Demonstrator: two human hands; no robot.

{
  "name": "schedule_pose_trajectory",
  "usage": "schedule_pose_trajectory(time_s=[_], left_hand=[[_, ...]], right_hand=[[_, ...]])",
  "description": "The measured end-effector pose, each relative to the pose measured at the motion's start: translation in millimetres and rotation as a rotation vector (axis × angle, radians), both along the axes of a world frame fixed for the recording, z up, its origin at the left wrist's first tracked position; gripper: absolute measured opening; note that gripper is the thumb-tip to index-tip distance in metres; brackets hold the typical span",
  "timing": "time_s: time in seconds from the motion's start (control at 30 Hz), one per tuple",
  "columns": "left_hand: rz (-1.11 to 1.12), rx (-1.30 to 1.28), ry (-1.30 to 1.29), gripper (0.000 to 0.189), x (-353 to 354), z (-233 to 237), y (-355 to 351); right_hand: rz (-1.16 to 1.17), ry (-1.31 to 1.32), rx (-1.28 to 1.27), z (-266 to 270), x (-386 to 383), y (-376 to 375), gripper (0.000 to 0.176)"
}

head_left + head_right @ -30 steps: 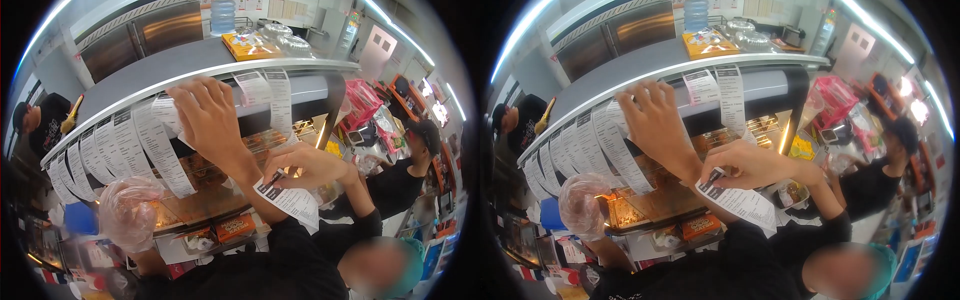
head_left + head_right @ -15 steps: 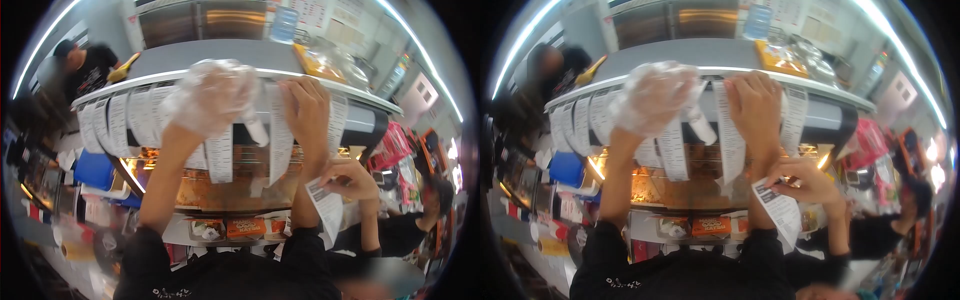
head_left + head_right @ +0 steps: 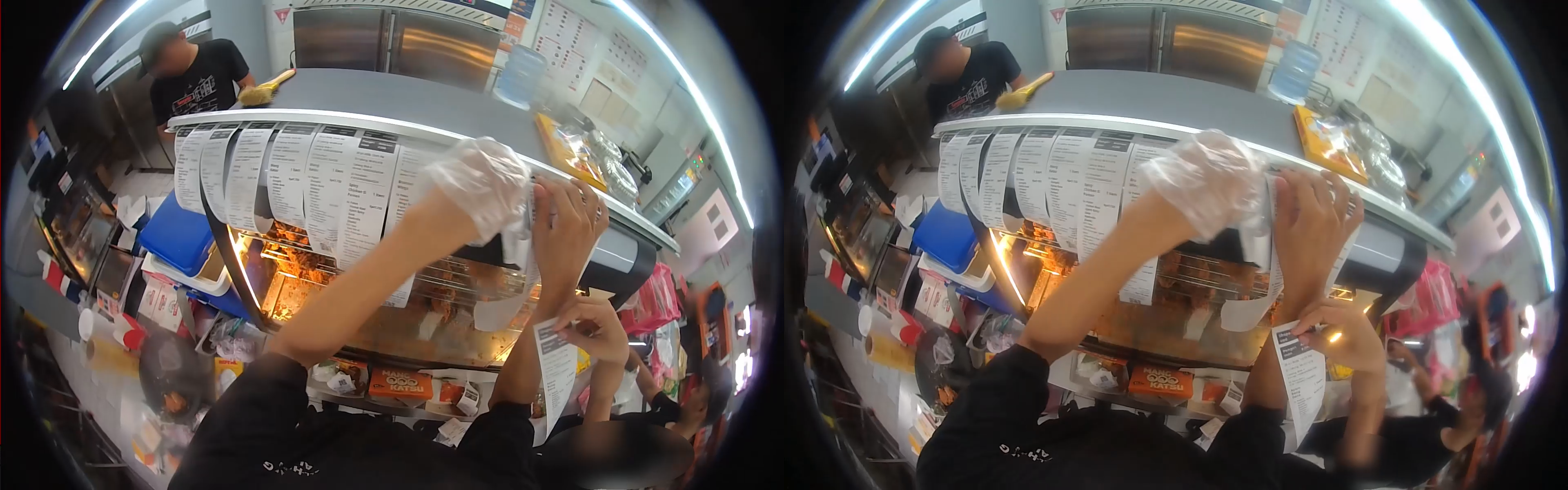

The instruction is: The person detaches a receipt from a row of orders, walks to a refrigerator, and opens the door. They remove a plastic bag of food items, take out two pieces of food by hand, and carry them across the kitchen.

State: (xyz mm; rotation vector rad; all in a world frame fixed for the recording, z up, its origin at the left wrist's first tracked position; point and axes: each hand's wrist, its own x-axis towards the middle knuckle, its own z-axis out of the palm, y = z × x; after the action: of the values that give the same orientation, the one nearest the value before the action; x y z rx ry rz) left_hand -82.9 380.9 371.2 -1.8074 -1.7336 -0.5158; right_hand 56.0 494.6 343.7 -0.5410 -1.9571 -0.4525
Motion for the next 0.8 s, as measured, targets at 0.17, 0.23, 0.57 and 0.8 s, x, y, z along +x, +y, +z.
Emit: schedule_pose_trajectory(time_s=[0.17, 0.23, 0.57, 0.8], left_hand=[[-0.027, 0.288, 0.005, 0.018, 18.5, -17.0, 7.9], [-0.079, 0.319, -0.054, 0.019, 18.6, -21.5, 9.7], [-0.162, 0.105, -0.239, 0.039, 46.8, -42.5, -76.2], [-0.456, 0.211, -0.546, 0.035, 63.0, -96.4, -80.3]], right_hand=[[-0.079, 0.35, 0.211, -23.6, 20.0, -8.2, 0.012], [-0.038, 0.446, 0.089, -57.5, 28.2, 3.6, 0.011], [1.415, 0.847, -1.087, -117.4, 77.9, -92.1, 0.116], [1.547, 1.576, -1.23, -70.2, 96.5, -83.2, 0.055]])
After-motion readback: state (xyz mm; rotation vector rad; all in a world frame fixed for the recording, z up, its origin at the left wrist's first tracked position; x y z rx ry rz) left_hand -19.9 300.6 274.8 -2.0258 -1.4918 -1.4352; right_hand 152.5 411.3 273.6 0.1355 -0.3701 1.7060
